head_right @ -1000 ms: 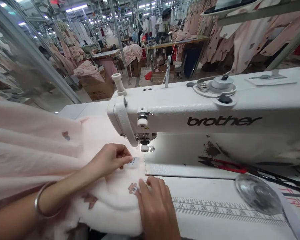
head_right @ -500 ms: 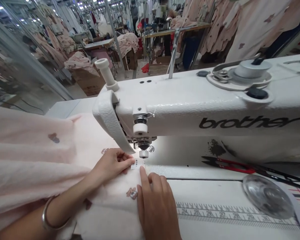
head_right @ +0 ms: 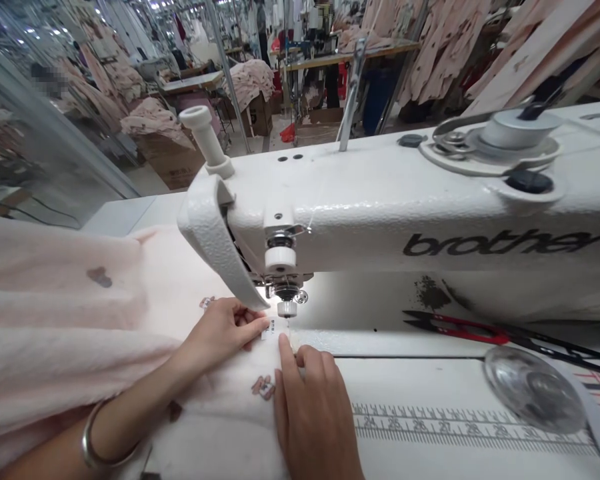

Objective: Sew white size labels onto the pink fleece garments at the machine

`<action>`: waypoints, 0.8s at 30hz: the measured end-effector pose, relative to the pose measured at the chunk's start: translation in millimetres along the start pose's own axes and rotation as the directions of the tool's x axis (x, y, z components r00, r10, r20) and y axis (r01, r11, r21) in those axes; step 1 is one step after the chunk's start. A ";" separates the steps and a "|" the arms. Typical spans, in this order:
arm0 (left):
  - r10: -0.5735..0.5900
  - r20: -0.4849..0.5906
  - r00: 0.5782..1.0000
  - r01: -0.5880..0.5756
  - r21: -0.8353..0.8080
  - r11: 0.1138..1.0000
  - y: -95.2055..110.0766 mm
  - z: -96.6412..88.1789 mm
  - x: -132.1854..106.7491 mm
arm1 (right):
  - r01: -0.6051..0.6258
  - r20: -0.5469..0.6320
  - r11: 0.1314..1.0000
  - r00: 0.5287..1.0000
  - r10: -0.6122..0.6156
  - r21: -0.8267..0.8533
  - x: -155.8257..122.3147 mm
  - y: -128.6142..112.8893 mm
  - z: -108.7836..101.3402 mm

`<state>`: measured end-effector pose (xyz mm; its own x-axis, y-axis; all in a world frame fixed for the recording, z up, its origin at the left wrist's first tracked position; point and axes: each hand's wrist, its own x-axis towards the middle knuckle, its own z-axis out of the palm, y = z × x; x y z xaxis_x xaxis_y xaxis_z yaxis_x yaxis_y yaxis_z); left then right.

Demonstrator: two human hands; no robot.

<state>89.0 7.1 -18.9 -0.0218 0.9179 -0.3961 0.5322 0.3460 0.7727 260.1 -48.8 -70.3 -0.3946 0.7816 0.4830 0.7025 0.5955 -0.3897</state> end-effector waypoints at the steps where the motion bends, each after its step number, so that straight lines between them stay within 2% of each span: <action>1: -0.003 -0.002 1.000 0.003 0.005 1.000 0.7 0.7 0.0 | 0.000 -0.006 1.000 1.000 0.000 -0.003 0.5 -0.1 -0.2; 5: 0.015 -0.003 1.000 -0.015 0.075 0.997 4.5 0.5 -2.7 | -0.017 0.026 1.000 0.999 0.018 -0.022 2.6 -0.5 -1.6; 7: 0.097 -0.033 0.995 -0.088 0.213 0.973 5.6 -3.9 -8.6 | -0.029 0.068 0.999 0.997 0.031 -0.035 3.5 -0.8 -2.3; 9: 0.232 -0.070 0.970 -0.183 0.416 0.891 4.4 -10.8 -18.0 | -0.031 0.093 0.998 0.995 0.035 -0.049 4.3 -1.3 -2.7; 11: 0.414 -0.027 0.910 -0.322 0.582 0.747 0.2 -17.3 -28.7 | -0.029 0.099 0.998 0.994 0.035 -0.061 4.9 -2.0 -2.6; 12: 0.510 0.028 0.860 -0.411 0.631 0.658 -2.9 -19.6 -33.4 | -0.028 0.100 0.998 0.994 0.035 -0.064 5.1 -2.5 -2.4; 14: 0.666 0.194 0.720 -0.596 0.666 0.449 -9.6 -21.8 -39.7 | -0.028 0.091 0.997 0.995 0.034 -0.071 5.1 -3.2 -1.9; 16: 0.722 0.357 0.593 -0.708 0.658 0.256 -15.4 -22.0 -41.1 | -0.029 0.075 0.996 0.997 0.035 -0.079 4.5 -3.8 -1.4; 17: 0.718 0.421 0.554 -0.737 0.649 0.188 -17.5 -21.9 -40.4 | -0.028 0.069 0.996 0.997 0.034 -0.080 4.1 -4.1 -1.3; 18: 0.707 0.468 0.530 -0.756 0.639 0.143 -19.2 -22.0 -39.1 | -0.030 0.065 0.996 0.997 0.035 -0.080 3.8 -4.2 -1.3; 20: 0.694 0.508 0.510 -0.771 0.627 0.107 -21.8 -22.6 -36.0 | -0.033 0.069 0.997 0.997 0.038 -0.073 3.6 -4.2 -1.5; 24: 0.711 0.506 0.488 -0.786 0.609 0.107 -27.6 -23.3 -31.8 | -0.039 0.078 0.996 0.996 0.045 -0.081 4.7 -3.1 -1.6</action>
<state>55.2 -27.1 -16.1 0.7958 0.5964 0.1051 0.5893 -0.8026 0.0924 257.0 -47.3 -65.6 -0.4080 0.8197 0.4020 0.7626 0.5481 -0.3436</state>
